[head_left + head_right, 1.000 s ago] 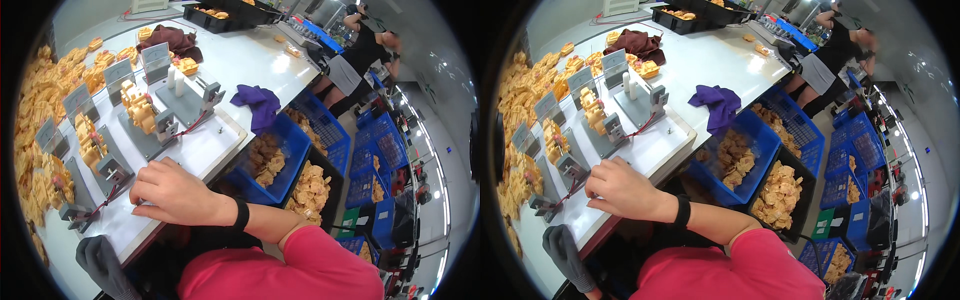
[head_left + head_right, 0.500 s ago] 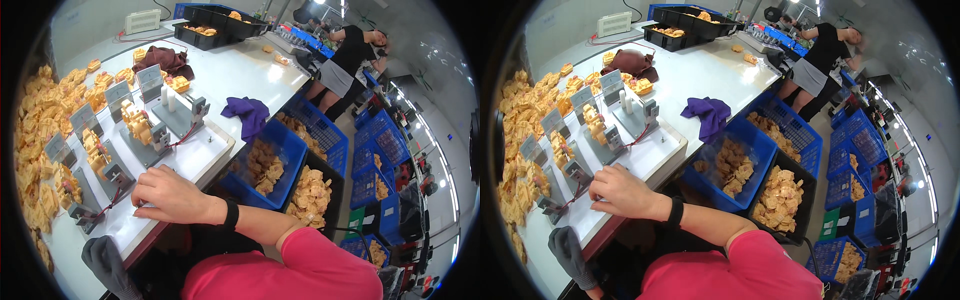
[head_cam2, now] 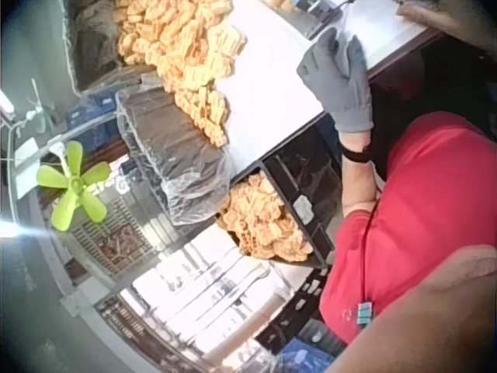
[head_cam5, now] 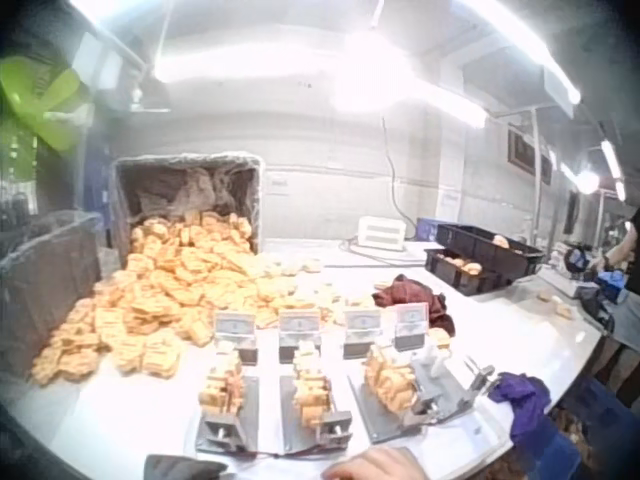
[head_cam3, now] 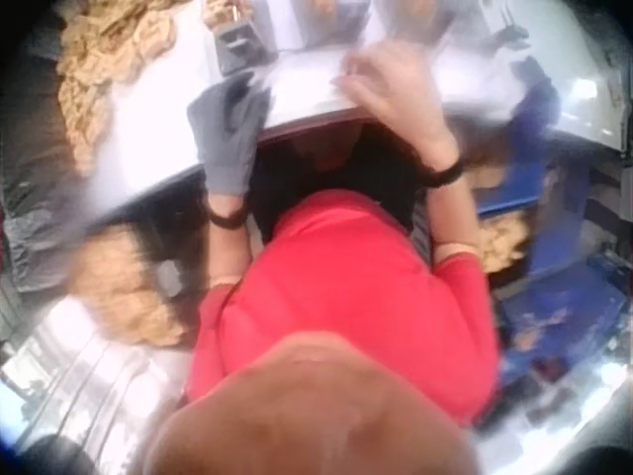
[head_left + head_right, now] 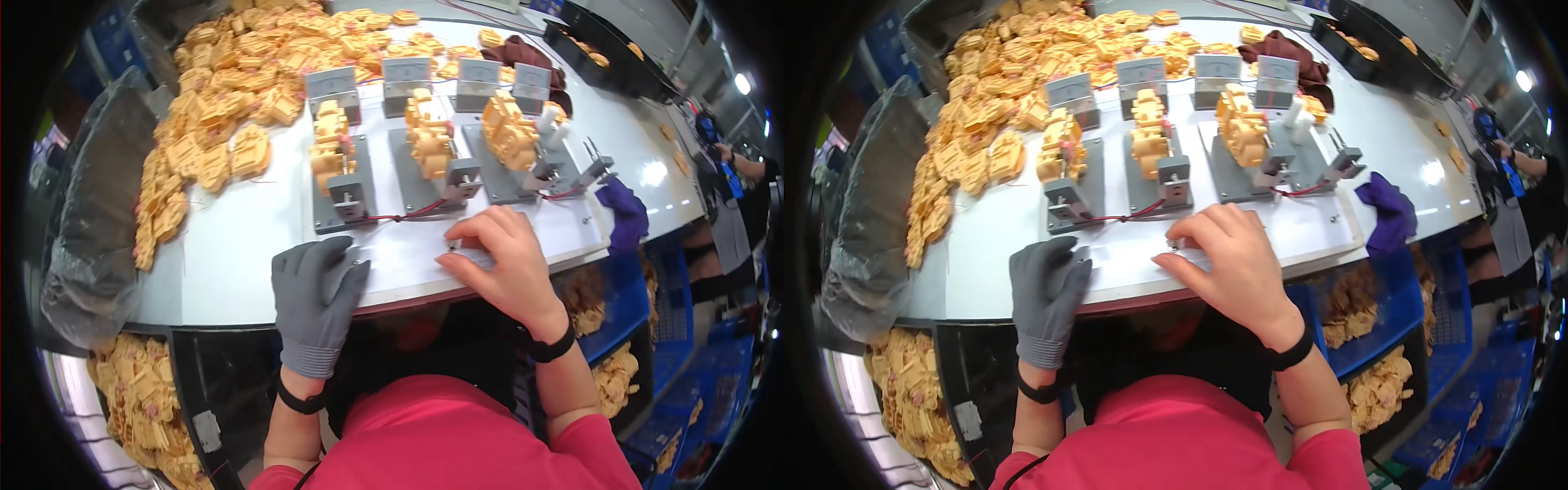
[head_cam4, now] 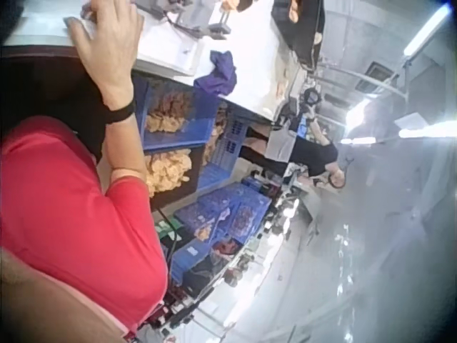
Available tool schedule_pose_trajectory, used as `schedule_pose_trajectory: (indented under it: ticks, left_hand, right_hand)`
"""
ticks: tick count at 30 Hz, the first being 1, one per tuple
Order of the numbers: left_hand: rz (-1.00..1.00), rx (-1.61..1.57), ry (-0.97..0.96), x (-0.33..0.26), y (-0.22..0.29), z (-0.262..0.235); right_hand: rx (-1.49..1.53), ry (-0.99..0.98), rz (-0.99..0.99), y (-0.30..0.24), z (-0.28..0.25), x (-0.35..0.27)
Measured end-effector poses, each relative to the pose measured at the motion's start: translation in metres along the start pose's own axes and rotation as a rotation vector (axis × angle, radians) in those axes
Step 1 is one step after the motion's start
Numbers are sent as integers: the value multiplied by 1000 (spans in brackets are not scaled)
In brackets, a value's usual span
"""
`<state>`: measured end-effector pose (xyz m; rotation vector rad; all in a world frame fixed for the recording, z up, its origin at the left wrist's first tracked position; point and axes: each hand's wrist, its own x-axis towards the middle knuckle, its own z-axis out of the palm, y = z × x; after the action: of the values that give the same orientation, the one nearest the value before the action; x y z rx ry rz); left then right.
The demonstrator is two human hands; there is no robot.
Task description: The person repeatedly picks up beige plastic mechanical components from a pile, places them into a multi-station jig, and uses a screwdriver to tighten screws. They then remove the assembled parts and place them into a blue bin. The process is repeated continuously throughout the clip.
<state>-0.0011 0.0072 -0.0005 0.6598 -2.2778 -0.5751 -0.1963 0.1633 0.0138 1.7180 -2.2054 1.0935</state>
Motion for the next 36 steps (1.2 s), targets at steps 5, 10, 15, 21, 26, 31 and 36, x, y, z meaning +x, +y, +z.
schedule_pose_trajectory:
  ticks: [5,10,15,21,26,31,36]
  left_hand:
    - [-51,6,0,1,4,0]
    - [-30,15,-5,5,3,4]
    - [-96,-99,-160,8,-1,-13]
    - [-214,-418,-380,90,-23,-63]
    - [-362,-403,-631,160,-26,-51]
    - [-318,-306,-671,195,-39,-14]
    - [-113,-312,-405,221,-105,-11]
  right_hand:
    - [25,28,-32,2,3,1]
    - [132,118,-65,4,-1,-1]
    - [461,160,-37,-25,13,0]
    - [664,129,-2,-52,50,29]
    - [750,167,-127,-58,97,44]
    - [879,54,-128,-51,73,43]
    - [815,114,-179,-49,75,39]
